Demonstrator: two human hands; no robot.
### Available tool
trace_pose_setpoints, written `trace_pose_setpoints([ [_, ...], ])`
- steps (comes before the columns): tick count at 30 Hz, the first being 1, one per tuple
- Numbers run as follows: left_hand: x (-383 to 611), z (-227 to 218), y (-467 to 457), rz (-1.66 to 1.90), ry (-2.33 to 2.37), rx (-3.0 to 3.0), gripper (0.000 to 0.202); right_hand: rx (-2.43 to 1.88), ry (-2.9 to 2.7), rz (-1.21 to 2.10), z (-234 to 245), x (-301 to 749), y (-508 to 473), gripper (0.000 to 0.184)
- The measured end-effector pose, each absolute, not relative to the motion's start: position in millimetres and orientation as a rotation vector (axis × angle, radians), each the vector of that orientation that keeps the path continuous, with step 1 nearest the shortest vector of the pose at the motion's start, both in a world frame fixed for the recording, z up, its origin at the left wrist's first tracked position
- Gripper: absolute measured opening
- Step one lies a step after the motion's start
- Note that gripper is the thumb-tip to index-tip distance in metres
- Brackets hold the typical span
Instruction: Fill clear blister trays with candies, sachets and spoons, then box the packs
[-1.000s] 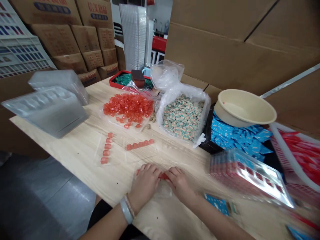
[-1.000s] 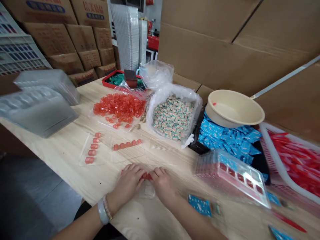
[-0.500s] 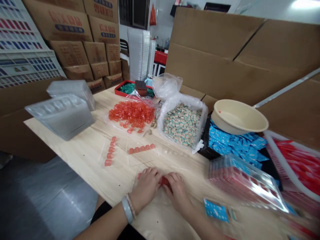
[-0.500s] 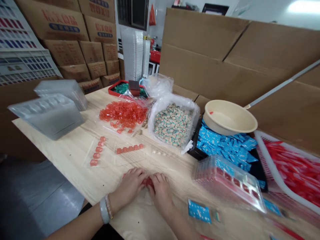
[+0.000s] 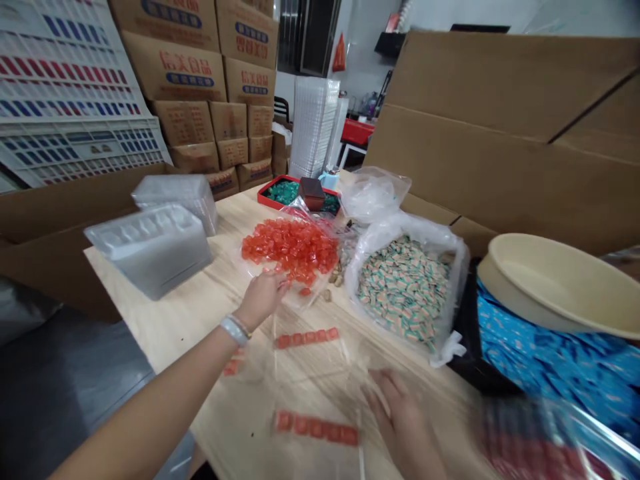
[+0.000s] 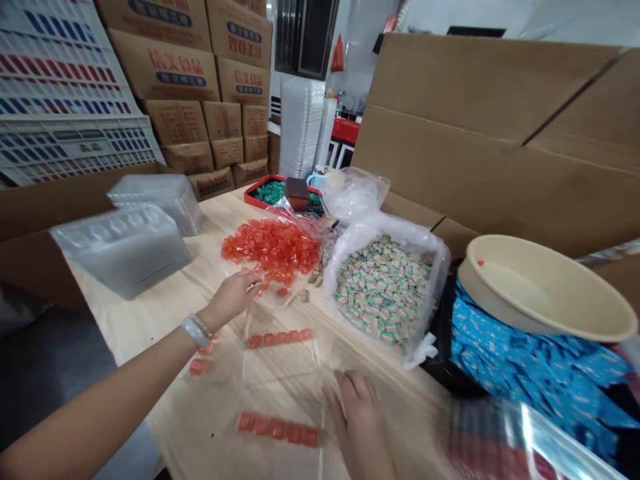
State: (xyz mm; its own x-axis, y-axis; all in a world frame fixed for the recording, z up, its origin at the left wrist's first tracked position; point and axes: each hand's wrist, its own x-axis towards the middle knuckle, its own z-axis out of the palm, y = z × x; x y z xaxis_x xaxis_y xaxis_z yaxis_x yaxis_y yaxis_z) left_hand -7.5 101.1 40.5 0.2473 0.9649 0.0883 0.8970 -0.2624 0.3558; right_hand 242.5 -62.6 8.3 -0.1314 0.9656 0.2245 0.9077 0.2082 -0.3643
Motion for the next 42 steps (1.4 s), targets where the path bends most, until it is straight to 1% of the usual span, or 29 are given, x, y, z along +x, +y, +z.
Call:
trace_pose_setpoints([
  [4,13,21,120,0.413,1.898,2.232,0.019,-1.634,-2.179,0.304,26,187,33,0.023],
  [8,11,12,117,0.439,1.866,2.253,0.017,-1.750,-2.215,0.318,12,149,103,0.022],
  [11,1,12,113,0.553,1.755,2.251,0.009,-1.712,-2.196,0.411,0,149,114,0.017],
  [13,0,14,112,0.744,1.649,2.135,0.008,-1.686,-2.150,0.484,-3,155,112,0.016],
  [15,5,14,111,0.977,1.532,1.845,0.012,-1.612,-1.934,0.705,-3,160,108,0.015],
  [17,14,12,110,1.117,1.398,1.460,0.019,-1.498,-1.659,0.944,-1,159,104,0.014],
  [19,23,10,108,1.145,1.279,1.180,0.027,-1.404,-1.470,1.098,1,156,102,0.016],
  [23,34,10,105,1.110,1.155,1.003,0.037,-1.321,-1.299,1.218,3,149,100,0.021],
  [29,33,19,102,1.017,1.006,0.924,0.033,-1.242,-1.122,1.306,7,150,101,0.020],
  [33,35,15,104,1.024,1.056,0.950,0.030,-1.237,-1.083,1.317,8,155,98,0.026],
  [36,36,10,109,1.123,1.163,0.998,0.023,-1.276,-1.068,1.271,8,161,97,0.020],
  [39,40,11,111,1.232,1.233,1.065,0.006,-1.317,-1.062,1.183,5,167,96,0.015],
  [40,42,13,111,1.253,1.238,1.082,0.005,-1.327,-1.065,1.151,5,168,95,0.015],
  [42,48,16,107,1.259,1.224,1.098,0.009,-1.344,-1.079,1.086,4,168,92,0.014],
])
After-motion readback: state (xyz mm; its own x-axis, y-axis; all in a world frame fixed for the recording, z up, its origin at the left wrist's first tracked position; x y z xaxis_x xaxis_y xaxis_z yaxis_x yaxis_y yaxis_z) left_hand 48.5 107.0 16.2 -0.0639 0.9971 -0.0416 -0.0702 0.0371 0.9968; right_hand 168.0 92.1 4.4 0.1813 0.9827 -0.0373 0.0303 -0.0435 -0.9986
